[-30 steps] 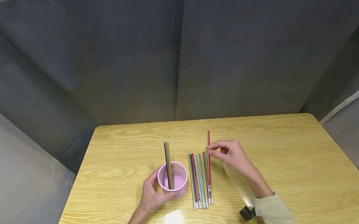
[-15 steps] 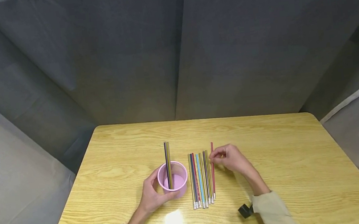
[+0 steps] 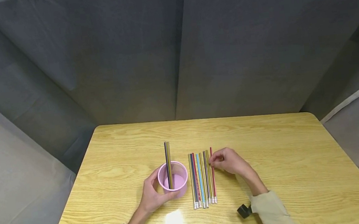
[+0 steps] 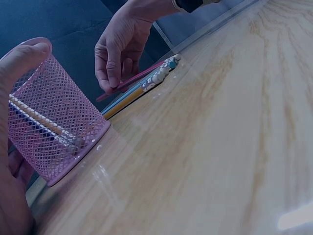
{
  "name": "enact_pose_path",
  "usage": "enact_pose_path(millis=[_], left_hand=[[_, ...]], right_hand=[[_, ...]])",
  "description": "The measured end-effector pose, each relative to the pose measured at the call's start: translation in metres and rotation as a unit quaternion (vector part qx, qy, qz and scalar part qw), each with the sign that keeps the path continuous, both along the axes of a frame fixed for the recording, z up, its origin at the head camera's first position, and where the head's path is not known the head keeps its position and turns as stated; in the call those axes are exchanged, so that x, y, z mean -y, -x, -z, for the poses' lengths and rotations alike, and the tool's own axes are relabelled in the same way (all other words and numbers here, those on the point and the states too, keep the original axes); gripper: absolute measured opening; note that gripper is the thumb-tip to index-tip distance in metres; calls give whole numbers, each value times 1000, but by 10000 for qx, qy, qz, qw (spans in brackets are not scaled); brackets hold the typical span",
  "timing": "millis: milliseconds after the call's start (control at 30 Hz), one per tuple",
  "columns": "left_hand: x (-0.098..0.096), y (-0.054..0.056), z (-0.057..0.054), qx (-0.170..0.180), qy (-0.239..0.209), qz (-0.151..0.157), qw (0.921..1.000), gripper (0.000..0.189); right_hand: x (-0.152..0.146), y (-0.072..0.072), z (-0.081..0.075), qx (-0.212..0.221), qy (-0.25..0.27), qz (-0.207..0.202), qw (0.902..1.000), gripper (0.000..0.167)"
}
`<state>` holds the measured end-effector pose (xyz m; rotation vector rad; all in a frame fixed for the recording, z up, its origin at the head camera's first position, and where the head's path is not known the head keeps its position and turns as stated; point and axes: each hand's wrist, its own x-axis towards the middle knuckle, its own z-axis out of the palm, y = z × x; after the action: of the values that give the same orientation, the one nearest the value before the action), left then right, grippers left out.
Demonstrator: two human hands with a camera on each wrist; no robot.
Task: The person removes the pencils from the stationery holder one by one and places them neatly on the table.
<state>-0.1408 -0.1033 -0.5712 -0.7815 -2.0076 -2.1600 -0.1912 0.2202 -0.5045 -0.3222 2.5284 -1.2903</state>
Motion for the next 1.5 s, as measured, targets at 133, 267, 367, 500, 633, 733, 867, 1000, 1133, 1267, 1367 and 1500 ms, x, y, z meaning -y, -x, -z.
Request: enact_pose_path(millis=[133, 267, 367, 500, 633, 733, 867, 1000, 1133, 1267, 1367, 1500], left_hand=[[0, -1, -1, 16, -4, -11, 10000, 89], [0, -1, -1, -16, 21, -56, 10000, 89], [0, -1, -2, -44, 43, -70, 10000, 89], [0, 0, -2, -23, 45, -49, 10000, 90], [0, 0, -2, -21, 34, -39, 10000, 91], [0, 0, -2, -11, 20, -28, 10000, 91], [0, 0, -1, 30, 5, 2, 10000, 92], [0, 0, 0, 49, 5, -2, 10000, 92], [1, 0, 1, 23, 46, -22, 10000, 91], [0, 0, 0, -27, 72, -21, 10000, 91], [-1, -1, -1, 21, 39, -35, 10000, 90], [-1, -1, -2, 131, 28, -76, 9999, 90]], right_hand=[[0, 0, 1, -42, -88, -69, 9999, 8], [1, -1, 1, -12, -156, -34, 9999, 10], [1, -1, 0, 9, -184, -25, 9998, 10], [1, -1, 0, 46, -175, -27, 9998, 10], [1, -1, -1, 2, -170, -29, 9999, 11], [0, 0, -1, -166, -164, -46, 9997, 12], [1, 2, -1, -427, -92, -111, 9990, 14], [3, 3, -1, -632, 97, -243, 9977, 17], [6, 3, -2, -969, 443, -490, 9931, 23], [11, 1, -6, -1272, 788, -620, 9868, 25], [19, -3, -13, -1397, 950, -696, 9832, 26], [29, -7, -15, -1483, 1094, -902, 9787, 28]])
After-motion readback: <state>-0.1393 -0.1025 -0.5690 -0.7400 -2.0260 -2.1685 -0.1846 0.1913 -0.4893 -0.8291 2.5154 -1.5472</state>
